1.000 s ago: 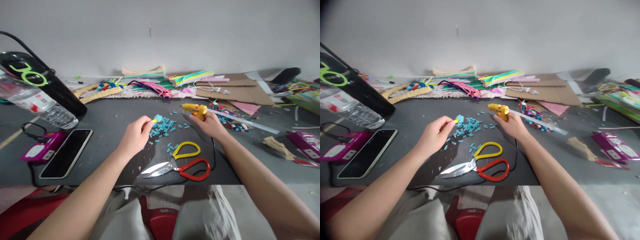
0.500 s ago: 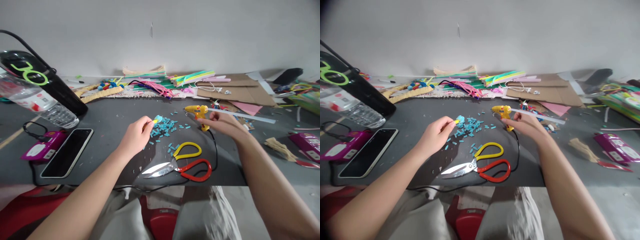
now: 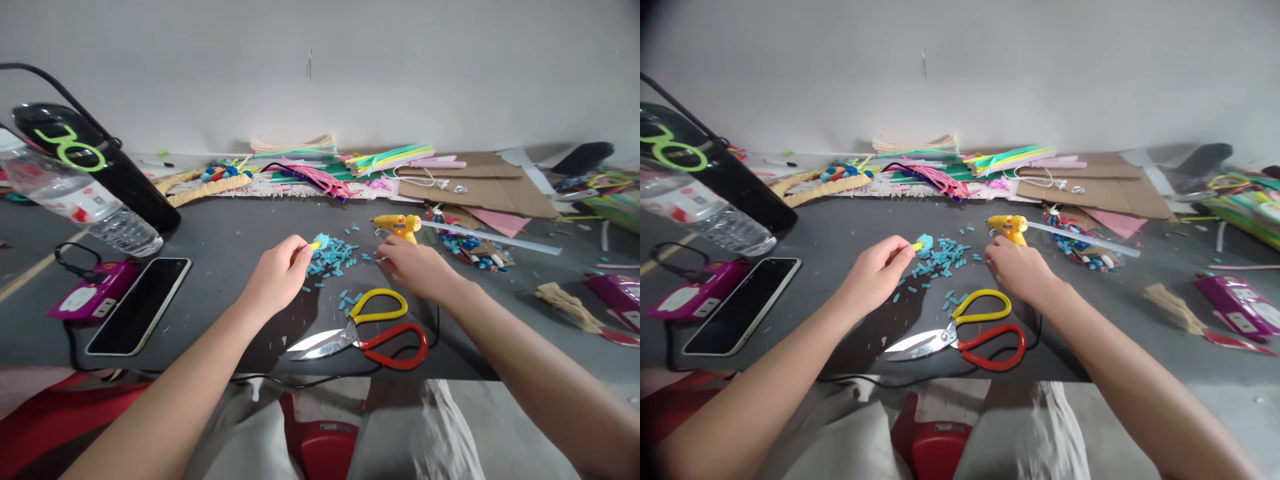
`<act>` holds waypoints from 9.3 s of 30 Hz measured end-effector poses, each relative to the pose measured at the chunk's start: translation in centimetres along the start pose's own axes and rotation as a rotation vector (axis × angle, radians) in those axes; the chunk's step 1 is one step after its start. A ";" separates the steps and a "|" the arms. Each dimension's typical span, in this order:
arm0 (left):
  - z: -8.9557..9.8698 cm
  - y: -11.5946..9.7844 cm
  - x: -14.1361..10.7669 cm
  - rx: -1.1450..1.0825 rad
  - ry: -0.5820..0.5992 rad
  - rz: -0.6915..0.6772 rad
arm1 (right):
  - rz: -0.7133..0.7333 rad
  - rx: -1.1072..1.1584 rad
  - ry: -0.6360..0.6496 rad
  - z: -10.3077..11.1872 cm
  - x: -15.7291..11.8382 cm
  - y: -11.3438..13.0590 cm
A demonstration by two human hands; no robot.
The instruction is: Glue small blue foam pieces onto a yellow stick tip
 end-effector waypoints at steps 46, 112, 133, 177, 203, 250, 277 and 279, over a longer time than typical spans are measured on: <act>-1.8 -0.5 -0.6 -0.697 0.032 0.165 | 0.092 1.559 -0.402 1.3 0.3 5.9; -1.7 -1.1 -0.6 -0.173 0.046 -0.027 | 0.113 1.147 -0.557 3.1 -0.2 3.7; -1.9 -1.7 -0.7 -0.130 0.083 -0.079 | 0.086 1.064 -0.590 3.0 -0.2 3.0; -1.7 -1.2 -0.7 -0.196 0.051 -0.044 | 0.105 0.919 -0.736 3.7 -1.2 3.9; -1.8 -1.6 -0.8 -0.189 0.061 -0.069 | 0.134 0.869 -0.730 3.5 -1.1 4.2; -1.5 -0.9 -0.5 -0.108 0.050 -0.040 | 0.103 0.959 -0.573 3.2 -0.7 3.7; -1.7 -1.5 -0.9 -0.139 0.060 -0.050 | 0.136 0.892 -0.748 3.1 -1.1 4.5; -1.7 -1.5 -0.8 -0.145 0.059 -0.047 | 0.138 0.874 -0.747 3.2 -1.1 4.5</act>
Point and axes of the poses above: each hand's wrist, its own x-axis towards the middle knuckle, its own z-axis out of the back of the hand, y = z × x, the point moved 6 cm from there along x, towards the middle knuckle, and after that the axes turned 9 degrees about -x, right-handed, at the moved point
